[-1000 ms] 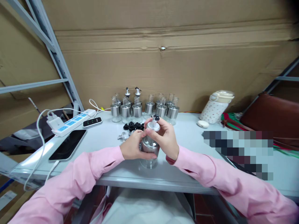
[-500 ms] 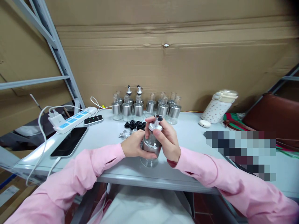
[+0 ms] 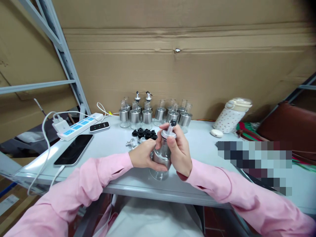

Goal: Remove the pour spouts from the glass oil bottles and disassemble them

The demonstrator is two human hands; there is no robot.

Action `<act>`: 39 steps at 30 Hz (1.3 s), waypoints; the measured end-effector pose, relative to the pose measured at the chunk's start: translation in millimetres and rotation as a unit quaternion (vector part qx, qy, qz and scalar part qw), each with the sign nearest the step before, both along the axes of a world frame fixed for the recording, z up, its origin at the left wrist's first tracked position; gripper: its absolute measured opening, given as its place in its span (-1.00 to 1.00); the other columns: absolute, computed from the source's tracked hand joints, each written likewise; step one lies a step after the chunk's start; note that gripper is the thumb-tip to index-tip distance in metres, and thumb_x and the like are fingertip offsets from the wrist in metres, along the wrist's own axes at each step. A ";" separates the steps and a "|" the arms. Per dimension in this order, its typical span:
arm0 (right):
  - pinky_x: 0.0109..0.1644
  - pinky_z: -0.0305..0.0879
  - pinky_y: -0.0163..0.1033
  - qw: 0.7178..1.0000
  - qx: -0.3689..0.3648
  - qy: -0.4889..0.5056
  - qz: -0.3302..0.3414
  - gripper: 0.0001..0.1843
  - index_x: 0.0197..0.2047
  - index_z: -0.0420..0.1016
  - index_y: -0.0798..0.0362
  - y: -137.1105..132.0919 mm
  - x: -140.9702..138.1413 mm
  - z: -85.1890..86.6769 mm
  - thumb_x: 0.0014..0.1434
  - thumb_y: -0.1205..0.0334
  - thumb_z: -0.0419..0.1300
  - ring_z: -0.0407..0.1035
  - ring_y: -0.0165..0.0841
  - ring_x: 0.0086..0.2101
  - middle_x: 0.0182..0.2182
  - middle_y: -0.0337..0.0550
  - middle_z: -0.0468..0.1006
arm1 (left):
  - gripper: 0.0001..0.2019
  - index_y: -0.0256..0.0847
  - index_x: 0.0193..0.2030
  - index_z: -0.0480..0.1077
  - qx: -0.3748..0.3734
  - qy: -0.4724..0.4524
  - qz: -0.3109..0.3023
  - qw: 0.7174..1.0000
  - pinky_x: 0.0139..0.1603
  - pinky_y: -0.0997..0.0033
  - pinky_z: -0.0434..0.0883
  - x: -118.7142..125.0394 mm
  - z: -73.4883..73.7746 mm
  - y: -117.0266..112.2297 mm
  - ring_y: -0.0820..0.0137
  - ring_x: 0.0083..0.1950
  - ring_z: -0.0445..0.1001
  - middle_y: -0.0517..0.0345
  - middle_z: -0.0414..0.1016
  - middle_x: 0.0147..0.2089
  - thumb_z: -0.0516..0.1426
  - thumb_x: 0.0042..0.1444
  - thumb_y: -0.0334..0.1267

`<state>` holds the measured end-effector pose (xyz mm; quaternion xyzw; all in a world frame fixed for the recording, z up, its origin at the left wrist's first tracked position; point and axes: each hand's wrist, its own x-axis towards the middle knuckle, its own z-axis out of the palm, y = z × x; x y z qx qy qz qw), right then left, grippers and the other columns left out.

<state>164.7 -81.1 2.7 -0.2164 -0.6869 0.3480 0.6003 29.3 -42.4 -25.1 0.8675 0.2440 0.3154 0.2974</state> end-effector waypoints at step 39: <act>-0.51 0.26 -0.35 0.879 0.155 -0.439 -0.102 -0.72 -0.17 0.21 0.00 -5.1 63.7 106.8 0.03 0.23 0.18 0.38 -0.42 -0.52 -0.48 -0.26 0.47 | -0.47 -0.24 0.05 0.11 0.198 0.001 0.056 0.979 0.02 0.18 0.12 -12.7 -1.1 -0.3 0.31 -0.20 0.41 0.09 0.47 -0.24 -0.27 0.19 0.13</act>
